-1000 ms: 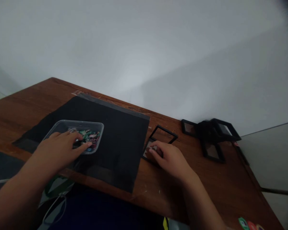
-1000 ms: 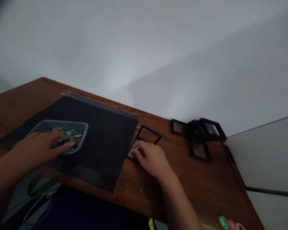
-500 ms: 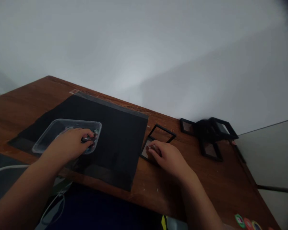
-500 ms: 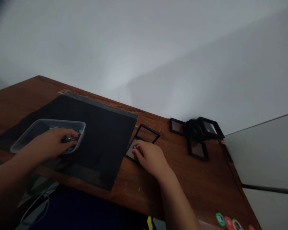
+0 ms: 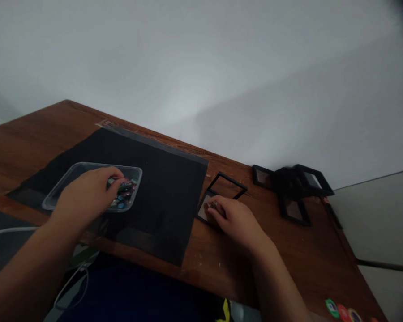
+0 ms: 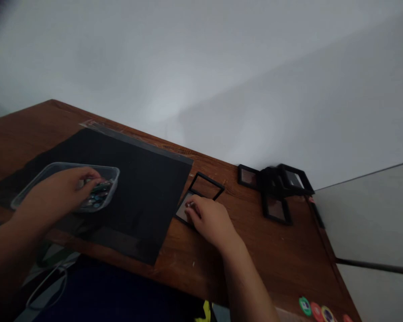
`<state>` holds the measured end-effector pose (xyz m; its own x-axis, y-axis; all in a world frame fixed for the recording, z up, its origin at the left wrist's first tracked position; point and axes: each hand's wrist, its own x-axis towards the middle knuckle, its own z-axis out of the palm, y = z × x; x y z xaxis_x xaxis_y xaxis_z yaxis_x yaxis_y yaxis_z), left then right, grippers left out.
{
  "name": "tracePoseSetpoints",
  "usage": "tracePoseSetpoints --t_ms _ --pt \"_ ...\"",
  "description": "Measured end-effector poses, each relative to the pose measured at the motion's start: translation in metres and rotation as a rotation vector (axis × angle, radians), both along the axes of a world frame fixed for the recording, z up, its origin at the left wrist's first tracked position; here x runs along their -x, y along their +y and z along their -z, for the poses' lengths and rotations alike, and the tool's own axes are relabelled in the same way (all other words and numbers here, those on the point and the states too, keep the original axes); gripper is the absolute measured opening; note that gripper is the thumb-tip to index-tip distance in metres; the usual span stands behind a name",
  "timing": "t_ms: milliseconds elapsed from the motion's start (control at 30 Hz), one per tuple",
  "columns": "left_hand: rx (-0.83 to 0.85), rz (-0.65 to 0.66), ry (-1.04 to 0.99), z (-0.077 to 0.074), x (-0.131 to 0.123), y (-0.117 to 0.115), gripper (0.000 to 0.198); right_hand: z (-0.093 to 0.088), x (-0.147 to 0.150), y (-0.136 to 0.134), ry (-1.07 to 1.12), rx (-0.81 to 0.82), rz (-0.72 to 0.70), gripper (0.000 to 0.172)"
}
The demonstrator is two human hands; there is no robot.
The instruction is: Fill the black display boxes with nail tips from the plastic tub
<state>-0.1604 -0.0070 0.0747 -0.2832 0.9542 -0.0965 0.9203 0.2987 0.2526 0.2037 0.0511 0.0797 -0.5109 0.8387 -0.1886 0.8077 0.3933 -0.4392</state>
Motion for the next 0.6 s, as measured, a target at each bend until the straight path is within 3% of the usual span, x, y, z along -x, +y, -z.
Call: tracePoseSetpoints --t_ms 200,333,433,533,600 --pt "-0.082 0.028 0.244 0.0012 -0.0004 -0.0055 0.042 -0.0033 0.0017 -0.0009 0.000 0.015 -0.001 0.018" --pt "-0.133 0.170 0.247 0.0024 -0.0036 -0.0073 0.038 -0.0015 0.0014 -0.0003 -0.017 0.011 0.003 0.018" --pt "0.033 0.208 0.170 0.0027 -0.0021 -0.0050 0.038 0.0012 0.0006 0.0007 -0.030 -0.002 0.008 0.019" --pt "0.212 0.109 0.057 0.0050 0.0015 -0.0021 0.047 0.0024 0.0001 0.0012 -0.033 0.002 0.004 0.018" --pt "0.233 0.061 0.021 0.0063 0.0026 -0.0007 0.048 0.0021 0.0001 0.0014 -0.029 0.011 0.000 0.018"
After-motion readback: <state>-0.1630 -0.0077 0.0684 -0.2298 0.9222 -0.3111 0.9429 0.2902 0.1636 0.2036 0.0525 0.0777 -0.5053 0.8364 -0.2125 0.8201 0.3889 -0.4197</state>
